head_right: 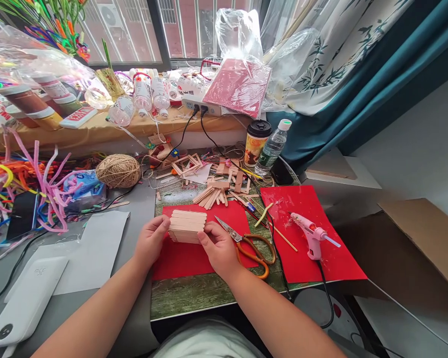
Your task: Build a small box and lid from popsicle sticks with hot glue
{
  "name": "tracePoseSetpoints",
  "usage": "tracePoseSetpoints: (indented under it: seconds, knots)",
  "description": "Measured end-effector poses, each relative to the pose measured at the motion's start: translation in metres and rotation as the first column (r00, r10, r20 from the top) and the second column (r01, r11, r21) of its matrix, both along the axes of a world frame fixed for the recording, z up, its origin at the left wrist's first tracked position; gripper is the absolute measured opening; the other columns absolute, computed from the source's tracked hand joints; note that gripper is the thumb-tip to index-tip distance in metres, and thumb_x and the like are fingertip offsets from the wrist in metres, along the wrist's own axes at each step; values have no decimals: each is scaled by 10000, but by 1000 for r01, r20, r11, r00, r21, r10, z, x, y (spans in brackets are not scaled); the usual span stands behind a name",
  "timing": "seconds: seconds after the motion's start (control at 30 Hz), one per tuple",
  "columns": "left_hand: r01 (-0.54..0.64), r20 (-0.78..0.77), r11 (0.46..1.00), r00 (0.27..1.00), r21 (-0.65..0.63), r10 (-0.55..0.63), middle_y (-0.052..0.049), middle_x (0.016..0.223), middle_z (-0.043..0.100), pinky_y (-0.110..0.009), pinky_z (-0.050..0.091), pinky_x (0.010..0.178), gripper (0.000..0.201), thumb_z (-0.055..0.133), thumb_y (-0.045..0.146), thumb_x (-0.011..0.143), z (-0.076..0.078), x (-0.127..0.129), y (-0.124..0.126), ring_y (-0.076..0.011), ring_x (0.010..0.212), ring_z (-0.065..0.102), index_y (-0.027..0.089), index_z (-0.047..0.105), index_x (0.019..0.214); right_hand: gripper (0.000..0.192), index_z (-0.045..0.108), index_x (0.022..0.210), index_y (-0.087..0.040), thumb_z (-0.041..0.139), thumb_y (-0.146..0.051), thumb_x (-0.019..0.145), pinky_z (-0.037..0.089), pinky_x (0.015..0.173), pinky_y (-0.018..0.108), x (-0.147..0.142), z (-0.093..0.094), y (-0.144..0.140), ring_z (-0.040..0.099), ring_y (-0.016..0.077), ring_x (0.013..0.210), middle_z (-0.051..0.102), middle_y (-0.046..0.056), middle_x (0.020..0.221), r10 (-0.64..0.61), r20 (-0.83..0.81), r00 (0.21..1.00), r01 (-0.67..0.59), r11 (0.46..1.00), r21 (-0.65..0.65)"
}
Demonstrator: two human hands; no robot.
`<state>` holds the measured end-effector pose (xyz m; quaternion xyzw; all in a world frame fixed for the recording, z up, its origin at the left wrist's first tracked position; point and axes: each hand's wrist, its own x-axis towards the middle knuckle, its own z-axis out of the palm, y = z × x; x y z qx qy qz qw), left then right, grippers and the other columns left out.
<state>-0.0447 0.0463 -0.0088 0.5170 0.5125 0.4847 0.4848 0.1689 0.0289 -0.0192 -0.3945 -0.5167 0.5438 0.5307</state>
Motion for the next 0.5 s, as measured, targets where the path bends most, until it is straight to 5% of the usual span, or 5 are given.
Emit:
tracePoseSetpoints:
  seconds: [0.1, 0.3, 0.5]
  knots:
    - [32, 16, 999, 999, -3, -31, -38, 785, 680, -300, 486, 718, 361, 743, 532, 848, -2, -2, 0, -197, 744, 601, 184, 685, 771, 211, 721, 929, -251, 689, -459, 947, 515, 921, 358, 0, 3, -3, 636, 227, 961, 669, 54, 994, 26, 17, 1000, -27, 998, 54]
    - [-309, 223, 951, 925, -28, 307, -55, 950, 742, -309, 527, 804, 393, 718, 541, 866, -3, -9, 16, -215, 866, 671, 182, 718, 1025, 155, 709, 1099, -266, 643, -340, 980, 519, 930, 364, 1, 6, -7, 631, 223, 994, 649, 69, 1059, -36, 162, 986, 4, 981, 193]
    - [-403, 264, 913, 890, 72, 372, -58, 1039, 729, -297, 511, 899, 385, 702, 542, 888, -1, -15, 27, -204, 971, 662, 192, 674, 1045, 155, 688, 1084, -244, 556, -259, 1004, 528, 869, 330, -8, 2, -11, 642, 197, 955, 658, 58, 1032, -41, 213, 976, 5, 986, 166]
